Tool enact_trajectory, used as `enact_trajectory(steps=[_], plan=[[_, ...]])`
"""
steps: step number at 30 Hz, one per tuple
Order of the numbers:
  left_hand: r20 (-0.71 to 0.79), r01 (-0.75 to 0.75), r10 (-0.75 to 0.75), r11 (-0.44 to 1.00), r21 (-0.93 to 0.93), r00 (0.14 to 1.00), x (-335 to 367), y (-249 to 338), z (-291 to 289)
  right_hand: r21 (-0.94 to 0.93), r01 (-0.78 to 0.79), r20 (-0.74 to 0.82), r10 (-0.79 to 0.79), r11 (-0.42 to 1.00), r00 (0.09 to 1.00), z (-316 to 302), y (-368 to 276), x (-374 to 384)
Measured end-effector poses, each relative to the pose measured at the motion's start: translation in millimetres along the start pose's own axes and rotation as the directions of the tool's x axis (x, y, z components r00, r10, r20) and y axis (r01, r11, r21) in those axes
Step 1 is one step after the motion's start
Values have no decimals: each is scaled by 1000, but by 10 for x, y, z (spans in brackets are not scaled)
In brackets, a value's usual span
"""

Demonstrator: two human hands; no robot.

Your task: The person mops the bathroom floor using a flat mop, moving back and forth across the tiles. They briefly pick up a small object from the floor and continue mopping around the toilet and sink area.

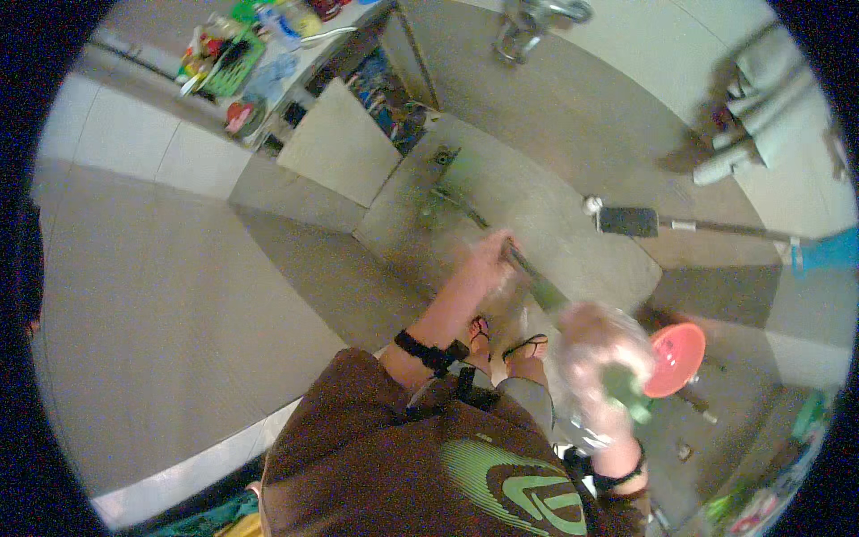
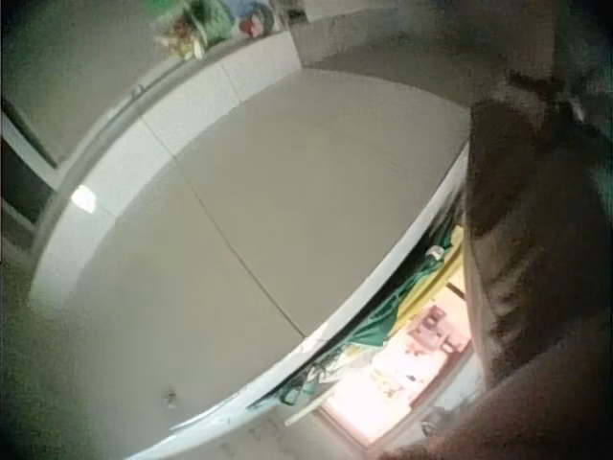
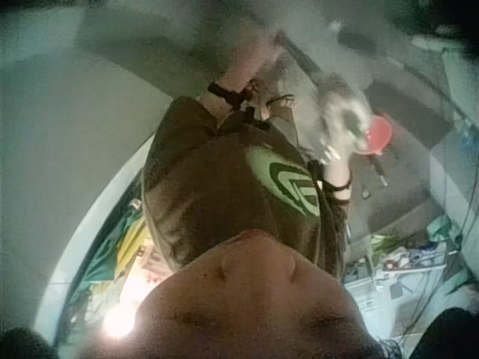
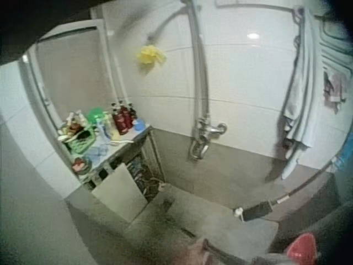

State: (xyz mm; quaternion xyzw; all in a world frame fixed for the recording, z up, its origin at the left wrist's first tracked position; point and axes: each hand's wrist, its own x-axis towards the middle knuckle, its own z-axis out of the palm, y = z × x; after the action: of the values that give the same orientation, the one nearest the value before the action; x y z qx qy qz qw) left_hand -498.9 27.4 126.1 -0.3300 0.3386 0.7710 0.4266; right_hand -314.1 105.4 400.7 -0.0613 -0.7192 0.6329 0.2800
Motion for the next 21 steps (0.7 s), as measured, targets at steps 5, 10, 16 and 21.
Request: enact_trajectory(steps=[5,10,16,21], plan=[[424,-376,223,870,320,878,-814,-116,-109,275,140,242,-209,951,947,232,-398,271],[581,-764,505,329,554,638,-1303,139,-444,337,97,691,-316,937,650,499,-231,817],[404,-777,709,326,539,578,-1014,472,-735,400,61,841,-393,915,371,923,293,1514],[-97,-205,181,844,-496,979,-122,1057,-1043,459,34,871,-457,888,182,1112,1010,2083]])
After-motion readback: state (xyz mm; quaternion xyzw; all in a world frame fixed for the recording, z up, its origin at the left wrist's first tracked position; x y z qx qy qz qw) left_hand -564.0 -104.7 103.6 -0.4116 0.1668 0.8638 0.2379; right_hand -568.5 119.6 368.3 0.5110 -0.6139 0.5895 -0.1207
